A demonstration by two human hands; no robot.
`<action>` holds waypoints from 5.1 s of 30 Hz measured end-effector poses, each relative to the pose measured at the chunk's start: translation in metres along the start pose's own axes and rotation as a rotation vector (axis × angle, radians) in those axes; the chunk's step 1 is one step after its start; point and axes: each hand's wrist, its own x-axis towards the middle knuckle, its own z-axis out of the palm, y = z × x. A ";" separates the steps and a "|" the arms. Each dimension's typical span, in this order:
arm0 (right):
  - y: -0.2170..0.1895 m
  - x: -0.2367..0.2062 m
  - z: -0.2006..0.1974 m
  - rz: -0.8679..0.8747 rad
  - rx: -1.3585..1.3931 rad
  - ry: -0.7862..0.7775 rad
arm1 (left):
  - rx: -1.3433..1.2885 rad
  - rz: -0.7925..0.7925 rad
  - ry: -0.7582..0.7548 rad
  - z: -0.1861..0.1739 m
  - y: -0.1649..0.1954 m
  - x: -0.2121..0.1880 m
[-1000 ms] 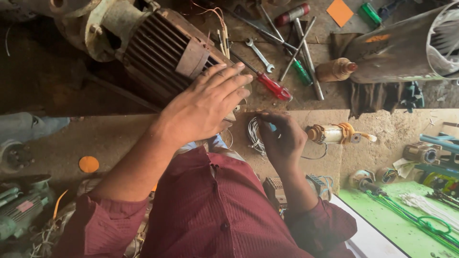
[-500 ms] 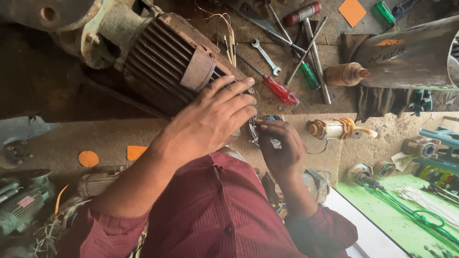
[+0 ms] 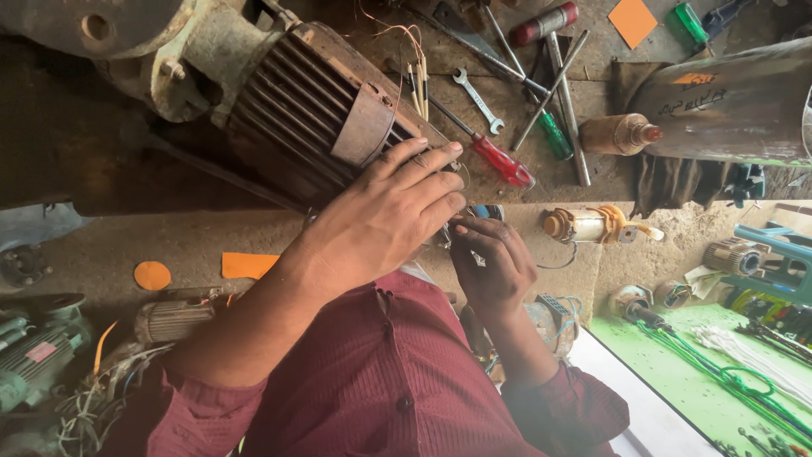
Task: The person works on an electric motor mounted to a water pump on a workshop bench. They tap the motor housing with a hammer, unscrew components with a screwdriver, handle loose wires, and lift out and reposition the pump's fan impeller while adjusting parts on the bench.
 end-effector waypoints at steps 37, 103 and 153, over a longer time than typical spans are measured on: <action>-0.054 0.021 -0.025 0.087 -0.345 -0.231 | 0.004 0.086 -0.006 -0.019 0.016 0.003; -0.146 -0.107 -0.037 0.154 -0.211 -0.191 | 0.010 0.200 0.470 -0.060 -0.020 -0.152; -0.102 -0.041 0.000 0.006 -0.222 -0.024 | -1.426 -0.521 0.669 -0.027 -0.011 -0.206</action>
